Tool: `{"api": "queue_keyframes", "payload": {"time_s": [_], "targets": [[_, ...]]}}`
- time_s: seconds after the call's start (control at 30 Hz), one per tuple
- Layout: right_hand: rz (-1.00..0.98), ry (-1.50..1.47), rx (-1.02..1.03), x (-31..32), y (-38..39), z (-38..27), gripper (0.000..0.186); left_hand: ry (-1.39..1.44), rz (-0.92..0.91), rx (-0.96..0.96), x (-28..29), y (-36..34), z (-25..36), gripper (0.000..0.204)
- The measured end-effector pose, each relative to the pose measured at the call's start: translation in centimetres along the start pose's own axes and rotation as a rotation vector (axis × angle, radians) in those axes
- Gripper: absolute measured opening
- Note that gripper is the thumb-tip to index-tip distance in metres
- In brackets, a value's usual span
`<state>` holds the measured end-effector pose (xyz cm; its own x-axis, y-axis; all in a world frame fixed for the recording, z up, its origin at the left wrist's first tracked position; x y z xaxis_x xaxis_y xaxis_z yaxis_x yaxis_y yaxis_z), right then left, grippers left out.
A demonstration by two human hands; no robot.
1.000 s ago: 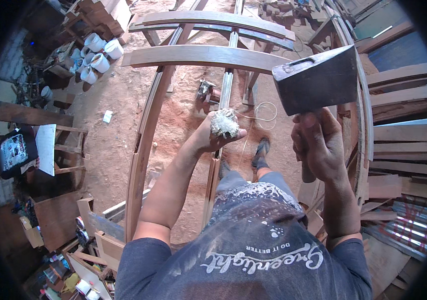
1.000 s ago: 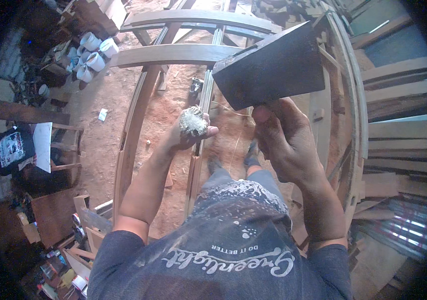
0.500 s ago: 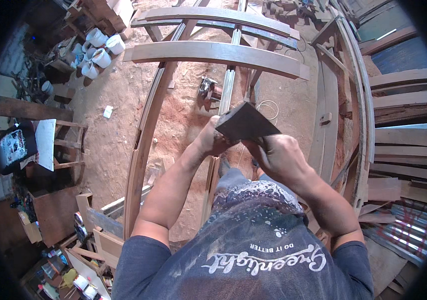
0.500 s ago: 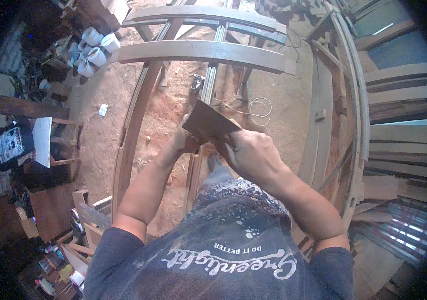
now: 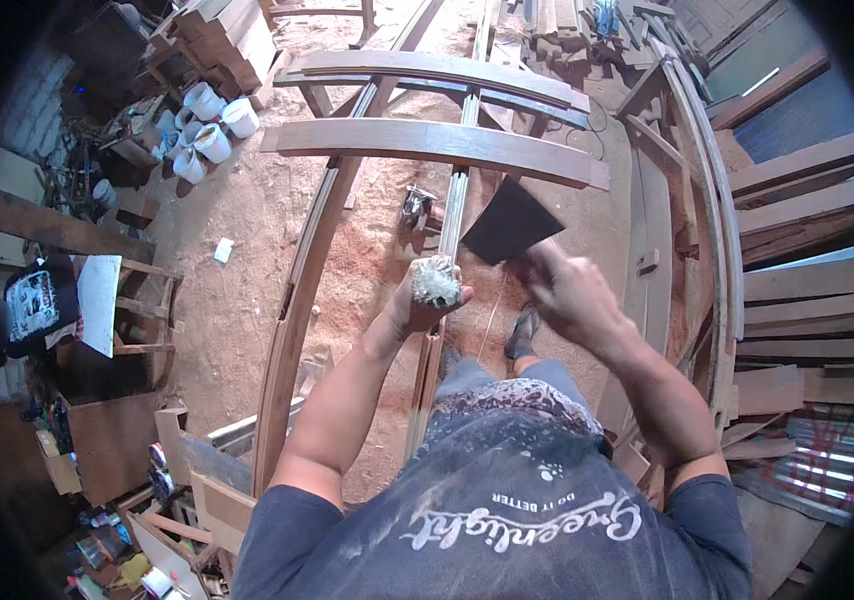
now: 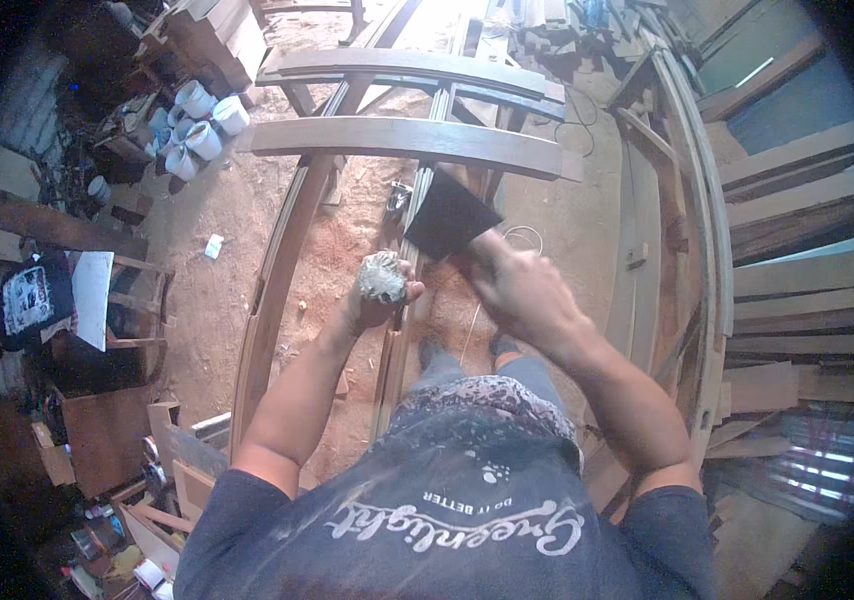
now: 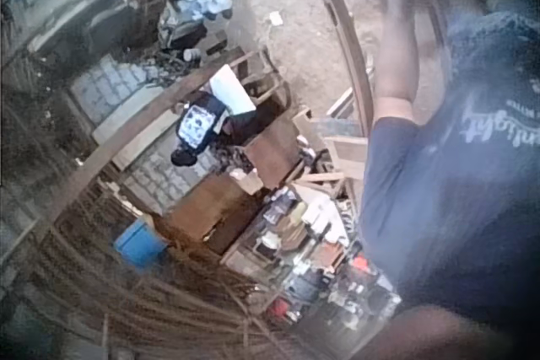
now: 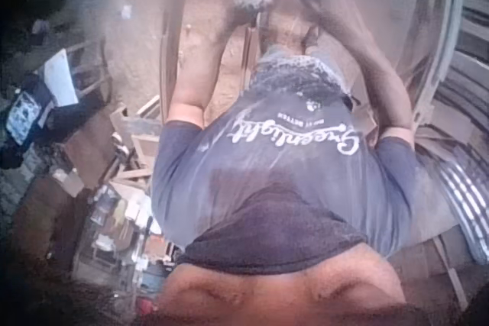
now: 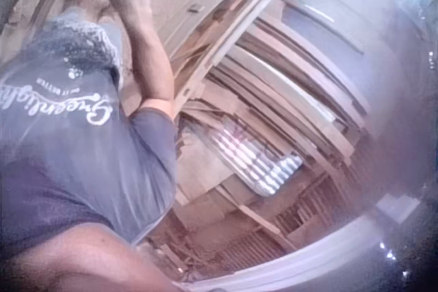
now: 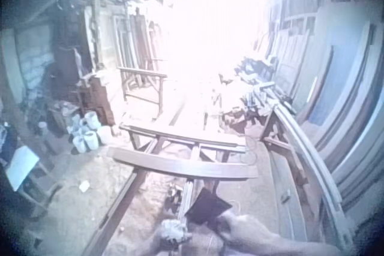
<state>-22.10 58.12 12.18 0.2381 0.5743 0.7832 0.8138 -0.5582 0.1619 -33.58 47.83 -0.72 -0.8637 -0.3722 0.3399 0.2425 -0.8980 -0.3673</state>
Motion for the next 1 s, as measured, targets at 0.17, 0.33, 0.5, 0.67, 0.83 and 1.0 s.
{"api": "queue_keyframes", "payload": {"time_s": [0.17,0.33,0.5,0.67,0.83,1.0], "targets": [[0.315,-0.833,0.213,7.2,1.8,-2.2,0.023,-0.128,-0.034,-0.116,-0.1,0.3,2.6,0.029],[0.166,0.118,0.518,0.2,3.3,-5.2,0.028,0.725,-0.025,0.265,-2.6,1.2,-4.4,0.029],[-0.116,0.121,0.086,-3.6,1.9,-0.2,0.041,1.06,-0.019,0.359,-3.8,0.0,-4.9,0.027],[-0.161,0.029,0.057,-3.1,1.5,-2.0,0.055,0.92,0.004,0.308,-1.9,-0.7,-2.8,0.027],[-0.206,0.005,0.065,-2.5,1.9,-2.6,0.055,1.147,0.027,0.369,-2.1,-0.4,-4.2,0.04],[-0.111,-0.145,0.092,-1.1,2.2,-2.8,0.041,0.795,-0.004,0.214,-1.4,-1.2,-4.2,0.049]]}}
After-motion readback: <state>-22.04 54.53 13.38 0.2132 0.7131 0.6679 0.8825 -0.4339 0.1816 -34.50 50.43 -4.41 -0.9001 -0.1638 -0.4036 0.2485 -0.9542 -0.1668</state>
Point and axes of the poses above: each hand's wrist, its own y-axis away from the middle knuckle, its own x-axis out of the back of the hand, z = x × y, the point moved 10 cm from there along -y, towards the middle knuckle, and after that the axes turned 3 degrees about y, right-handed, at the moved point
